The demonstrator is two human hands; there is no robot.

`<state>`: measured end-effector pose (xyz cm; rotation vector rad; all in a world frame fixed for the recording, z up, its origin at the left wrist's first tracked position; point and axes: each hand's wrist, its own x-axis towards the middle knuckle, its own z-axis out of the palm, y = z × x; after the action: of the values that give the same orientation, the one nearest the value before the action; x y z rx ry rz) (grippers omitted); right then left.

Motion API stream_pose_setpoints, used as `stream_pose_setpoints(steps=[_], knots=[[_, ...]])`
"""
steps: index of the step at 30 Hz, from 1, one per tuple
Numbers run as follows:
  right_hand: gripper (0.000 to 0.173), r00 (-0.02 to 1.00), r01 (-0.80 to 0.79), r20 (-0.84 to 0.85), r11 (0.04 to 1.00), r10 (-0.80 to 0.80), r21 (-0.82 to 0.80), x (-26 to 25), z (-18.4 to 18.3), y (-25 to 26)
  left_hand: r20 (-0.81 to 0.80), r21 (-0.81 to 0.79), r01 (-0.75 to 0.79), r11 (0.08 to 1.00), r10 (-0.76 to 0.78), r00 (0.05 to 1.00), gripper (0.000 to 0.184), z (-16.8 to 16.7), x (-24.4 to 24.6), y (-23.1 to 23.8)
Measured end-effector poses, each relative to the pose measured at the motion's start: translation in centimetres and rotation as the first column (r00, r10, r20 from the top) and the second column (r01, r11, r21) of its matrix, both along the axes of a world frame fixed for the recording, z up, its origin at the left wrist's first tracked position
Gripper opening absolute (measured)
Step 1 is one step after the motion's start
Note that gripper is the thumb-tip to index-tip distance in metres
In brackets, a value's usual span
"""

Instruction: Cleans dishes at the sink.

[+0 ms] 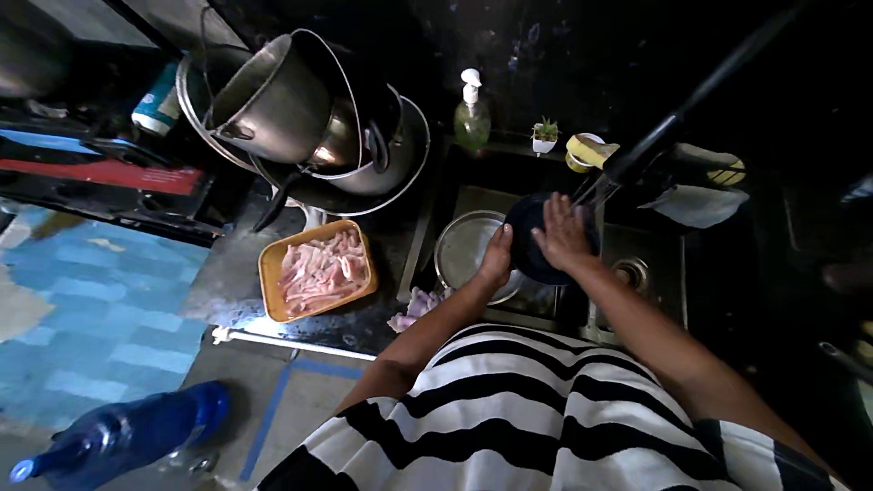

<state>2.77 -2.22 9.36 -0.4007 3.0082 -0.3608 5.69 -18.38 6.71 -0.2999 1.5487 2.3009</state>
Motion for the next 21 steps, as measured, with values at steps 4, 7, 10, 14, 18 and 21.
stream_pose_setpoints(steps=[4, 7, 10, 14, 18, 21], knots=[[0.062, 0.963, -0.25, 0.054, 0.953, 0.262, -0.174, 2.1, 0.0, -2.4, 0.003, -0.025, 0.007, 1.0, -0.007, 1.0, 0.052, 0.3, -0.5, 0.4], [0.058, 0.874, -0.451, 0.121, 0.879, 0.47, -0.157, 2.8, 0.8, 0.3, -0.006, -0.045, -0.055, 0.997, 0.055, 0.998, 0.053, 0.7, -1.1, -0.6], [0.063, 0.92, -0.358, 0.151, 0.932, 0.362, -0.049, 1.9, 0.7, 4.0, -0.012, -0.027, -0.097, 0.995, 0.097, 0.995, 0.054, 0.6, -1.4, -1.6], [0.075, 0.986, -0.13, 0.106, 0.991, 0.127, 0.025, -1.1, 0.8, 2.8, -0.012, -0.011, -0.061, 0.998, 0.061, 0.998, 0.053, 1.0, -0.9, 0.0], [0.062, 0.953, -0.286, 0.06, 0.949, 0.296, -0.128, 1.6, 0.9, -1.4, -0.02, 0.019, -0.053, 0.998, 0.053, 0.998, 0.051, 1.0, -0.9, 0.7], [0.057, 0.874, -0.444, 0.165, 0.889, 0.458, -0.115, 2.9, 1.4, 0.9, 0.003, -0.023, -0.126, 0.992, 0.126, 0.992, 0.052, 1.3, -1.1, -1.3]])
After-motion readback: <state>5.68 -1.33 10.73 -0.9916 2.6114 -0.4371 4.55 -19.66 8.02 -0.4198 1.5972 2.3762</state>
